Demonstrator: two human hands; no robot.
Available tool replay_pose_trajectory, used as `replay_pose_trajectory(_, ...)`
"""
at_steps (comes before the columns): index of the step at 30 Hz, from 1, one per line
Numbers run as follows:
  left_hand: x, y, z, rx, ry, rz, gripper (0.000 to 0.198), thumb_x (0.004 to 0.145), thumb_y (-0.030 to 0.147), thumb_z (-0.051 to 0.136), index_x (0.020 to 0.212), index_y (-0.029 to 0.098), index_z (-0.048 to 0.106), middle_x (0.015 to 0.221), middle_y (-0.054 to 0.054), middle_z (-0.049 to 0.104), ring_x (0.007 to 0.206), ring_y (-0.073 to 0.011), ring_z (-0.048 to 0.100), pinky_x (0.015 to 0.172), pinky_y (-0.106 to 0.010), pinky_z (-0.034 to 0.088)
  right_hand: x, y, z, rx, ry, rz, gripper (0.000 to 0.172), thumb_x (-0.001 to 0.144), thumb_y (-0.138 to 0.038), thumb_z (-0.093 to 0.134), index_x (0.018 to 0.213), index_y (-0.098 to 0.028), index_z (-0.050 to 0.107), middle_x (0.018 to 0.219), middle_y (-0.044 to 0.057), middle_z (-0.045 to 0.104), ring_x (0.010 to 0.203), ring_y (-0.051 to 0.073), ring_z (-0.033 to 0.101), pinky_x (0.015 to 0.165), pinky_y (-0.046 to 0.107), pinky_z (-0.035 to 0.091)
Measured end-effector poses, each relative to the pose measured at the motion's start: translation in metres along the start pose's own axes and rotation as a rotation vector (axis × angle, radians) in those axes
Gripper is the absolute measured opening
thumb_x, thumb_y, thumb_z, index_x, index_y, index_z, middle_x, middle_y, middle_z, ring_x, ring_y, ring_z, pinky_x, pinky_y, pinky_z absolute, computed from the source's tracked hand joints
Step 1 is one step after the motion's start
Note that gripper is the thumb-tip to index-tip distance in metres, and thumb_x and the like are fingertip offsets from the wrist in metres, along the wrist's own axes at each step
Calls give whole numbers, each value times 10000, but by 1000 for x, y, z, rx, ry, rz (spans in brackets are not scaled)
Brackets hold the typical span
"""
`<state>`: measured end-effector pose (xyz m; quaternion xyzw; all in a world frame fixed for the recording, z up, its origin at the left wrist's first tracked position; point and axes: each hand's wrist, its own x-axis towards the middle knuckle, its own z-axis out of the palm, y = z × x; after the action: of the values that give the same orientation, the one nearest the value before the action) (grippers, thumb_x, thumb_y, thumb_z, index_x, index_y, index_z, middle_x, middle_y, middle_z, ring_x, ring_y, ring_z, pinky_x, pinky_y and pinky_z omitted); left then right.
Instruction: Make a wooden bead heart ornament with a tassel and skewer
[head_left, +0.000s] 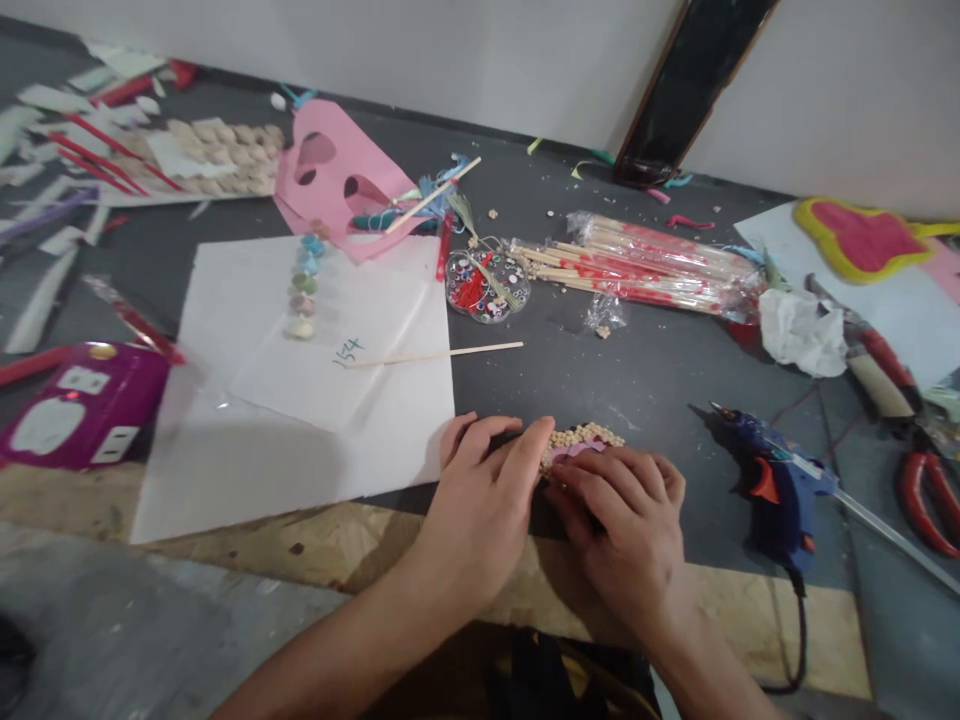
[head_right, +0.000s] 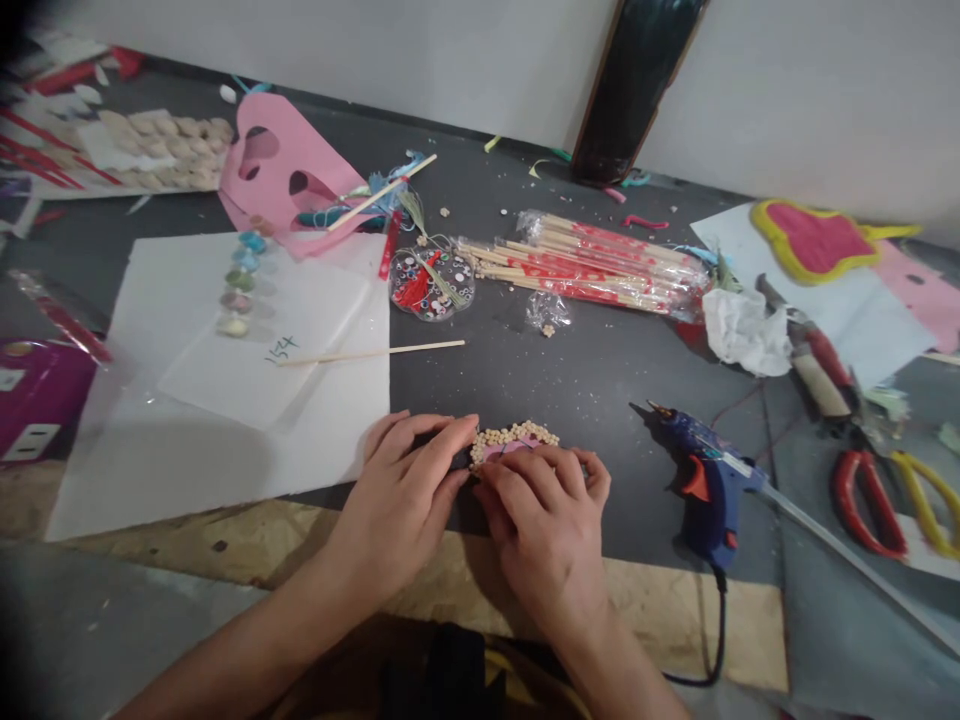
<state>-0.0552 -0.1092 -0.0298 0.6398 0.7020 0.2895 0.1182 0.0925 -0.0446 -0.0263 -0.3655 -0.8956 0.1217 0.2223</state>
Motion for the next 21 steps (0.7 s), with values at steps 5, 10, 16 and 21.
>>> replay_pose_trajectory(5,0,0,1,18,1,17,425,864,74,488,1284,137,461,1094,-80,674,1074,-238,498,985,-469,323,-1,0,0,-3,-5,-3,65,844,-276,628,857,-257,689,882,-12,721,893,209,567,876,423,322)
replay_pose_trajectory(10,1,1,-1,45,-2,26,405,859,75,491,1260,135,484,1090,-98,663,1072,-243,495,972,-466,333,-1,-1,-1,-11,-7,-3,79,857,-282,610,872,-252,682,890,-5,720,901,212,568,870,422,320)
replay_pose_trajectory(16,0,1,-4,81,11,39,370,856,85,483,1220,144,511,1059,-115,651,1048,-245,495,922,-435,374,-1,-1,0,-34,16,-44,97,869,-270,596,916,-275,681,898,-15,721,897,204,572,871,421,312)
replay_pose_trajectory(21,1,2,-5,85,-32,44,393,866,89,474,1255,137,481,1092,-118,637,1061,-243,480,925,-431,375,-3,-1,0,-52,15,-39,113,879,-284,580,919,-281,686,933,-10,719,932,214,565,869,424,309)
